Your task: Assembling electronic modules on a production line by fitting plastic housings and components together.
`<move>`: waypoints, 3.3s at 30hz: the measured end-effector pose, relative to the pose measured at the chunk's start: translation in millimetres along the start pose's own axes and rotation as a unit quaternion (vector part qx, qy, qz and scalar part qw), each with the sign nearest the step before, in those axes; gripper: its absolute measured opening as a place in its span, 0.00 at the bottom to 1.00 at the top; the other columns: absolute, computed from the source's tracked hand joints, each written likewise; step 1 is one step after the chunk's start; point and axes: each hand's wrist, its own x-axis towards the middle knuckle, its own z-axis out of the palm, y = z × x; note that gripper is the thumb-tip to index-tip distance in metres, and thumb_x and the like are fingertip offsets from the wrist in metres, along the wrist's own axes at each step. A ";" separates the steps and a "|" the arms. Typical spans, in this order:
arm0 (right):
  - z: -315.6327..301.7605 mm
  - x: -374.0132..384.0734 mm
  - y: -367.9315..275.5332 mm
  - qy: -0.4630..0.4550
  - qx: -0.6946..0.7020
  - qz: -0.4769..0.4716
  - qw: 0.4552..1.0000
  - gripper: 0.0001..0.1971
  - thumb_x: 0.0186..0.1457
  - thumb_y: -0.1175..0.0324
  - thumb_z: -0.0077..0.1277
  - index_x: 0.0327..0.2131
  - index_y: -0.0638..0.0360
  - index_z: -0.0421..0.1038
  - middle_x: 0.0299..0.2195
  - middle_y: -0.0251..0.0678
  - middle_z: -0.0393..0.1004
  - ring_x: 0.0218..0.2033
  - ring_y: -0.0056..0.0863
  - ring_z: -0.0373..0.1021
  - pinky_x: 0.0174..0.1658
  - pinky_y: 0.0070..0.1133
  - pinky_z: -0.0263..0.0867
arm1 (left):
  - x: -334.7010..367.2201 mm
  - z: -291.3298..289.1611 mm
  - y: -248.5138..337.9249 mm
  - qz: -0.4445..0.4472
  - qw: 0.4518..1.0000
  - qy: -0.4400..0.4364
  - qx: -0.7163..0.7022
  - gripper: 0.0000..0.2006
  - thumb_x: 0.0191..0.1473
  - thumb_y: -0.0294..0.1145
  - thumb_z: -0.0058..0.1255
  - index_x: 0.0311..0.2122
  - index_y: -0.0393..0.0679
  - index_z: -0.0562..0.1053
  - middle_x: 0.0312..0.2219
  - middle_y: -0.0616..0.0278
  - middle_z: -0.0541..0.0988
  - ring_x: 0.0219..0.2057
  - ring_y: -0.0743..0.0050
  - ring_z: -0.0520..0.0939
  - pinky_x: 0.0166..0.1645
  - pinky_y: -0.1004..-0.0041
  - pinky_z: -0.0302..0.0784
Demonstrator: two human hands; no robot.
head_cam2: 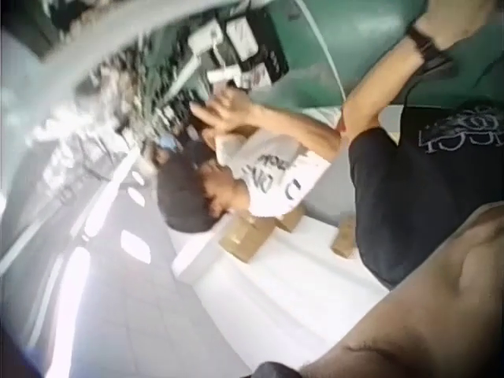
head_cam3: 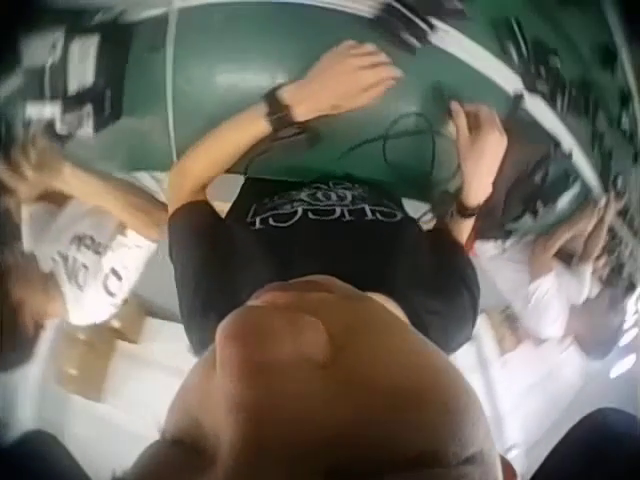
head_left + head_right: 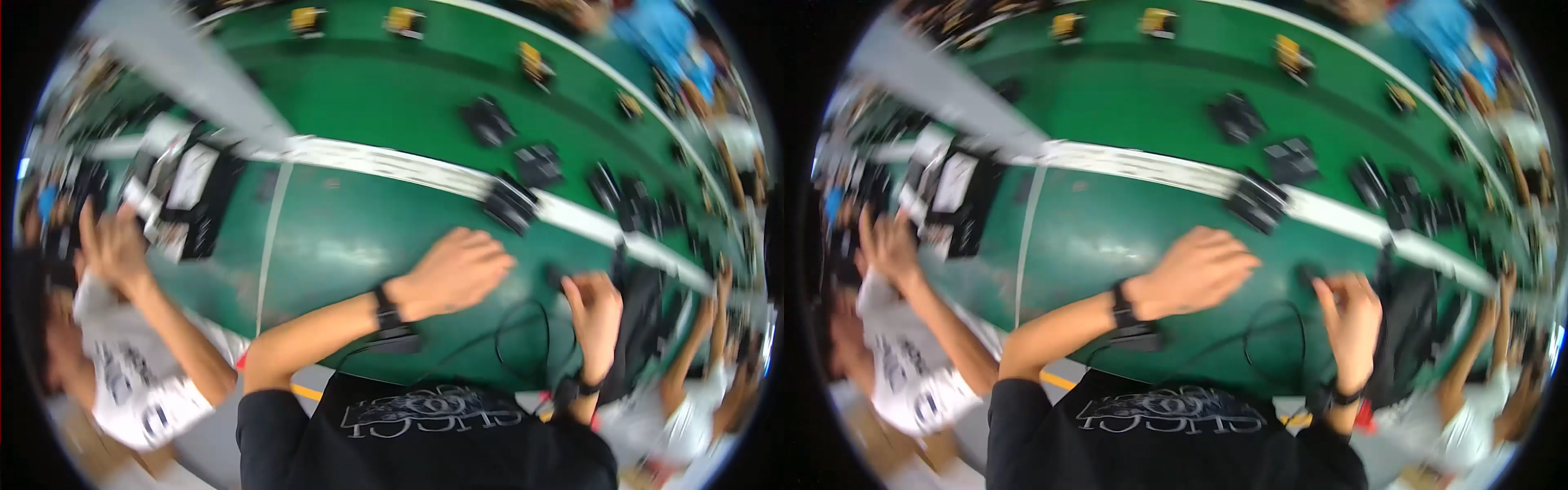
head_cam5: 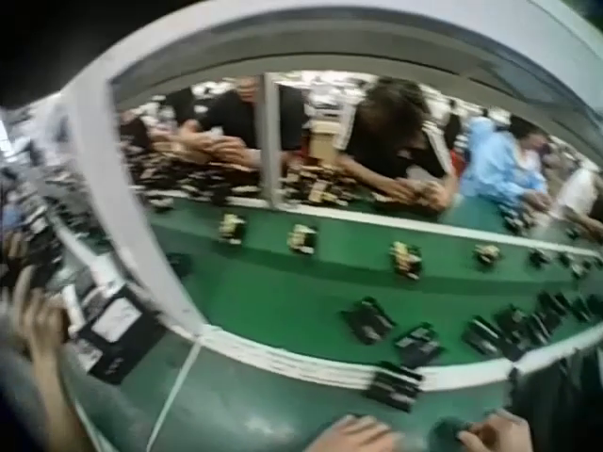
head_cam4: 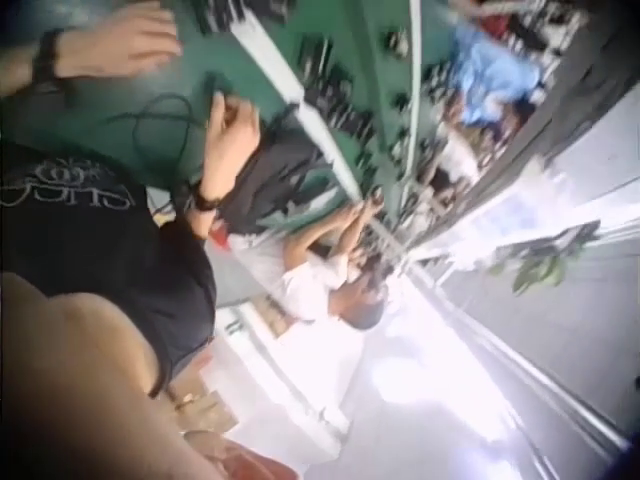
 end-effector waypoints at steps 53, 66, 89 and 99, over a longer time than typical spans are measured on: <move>51.0 -39.0 -25.7 -0.179 0.092 -0.266 0.943 0.13 0.53 0.71 0.69 0.36 0.58 0.71 0.40 0.37 0.73 0.36 0.42 0.75 0.37 0.34 0.73 | 47.2 -202.4 -252.0 -0.454 0.605 -0.044 0.653 0.12 0.64 0.37 0.53 0.44 0.49 0.86 0.40 0.56 0.85 0.46 0.46 0.82 0.56 0.36 0.69; 55.2 -43.2 -22.2 -0.169 0.087 -0.252 0.949 0.11 0.58 0.70 0.65 0.44 0.55 0.76 0.40 0.38 0.75 0.40 0.43 0.76 0.43 0.35 0.73 | 39.6 -181.0 -179.7 -0.251 0.738 0.100 0.619 0.13 0.58 0.27 0.56 0.49 0.49 0.80 0.42 0.63 0.85 0.52 0.58 0.79 0.61 0.45 0.67; 58.8 -13.7 -26.9 -0.181 0.001 -0.312 0.932 0.08 0.57 0.69 0.64 0.37 0.55 0.75 0.36 0.31 0.72 0.37 0.35 0.74 0.41 0.32 0.70 | -4.4 -78.9 -18.1 -0.154 0.974 0.158 0.048 0.14 0.56 0.29 0.67 0.47 0.42 0.80 0.43 0.60 0.82 0.46 0.53 0.80 0.53 0.59 0.73; 35.5 19.5 -47.1 -0.149 0.081 -0.317 0.933 0.10 0.56 0.66 0.66 0.41 0.54 0.78 0.38 0.31 0.74 0.42 0.36 0.75 0.40 0.32 0.73 | 17.0 -67.9 -35.1 -0.150 0.975 0.053 0.154 0.13 0.56 0.33 0.67 0.45 0.42 0.81 0.50 0.59 0.77 0.53 0.49 0.74 0.56 0.58 0.70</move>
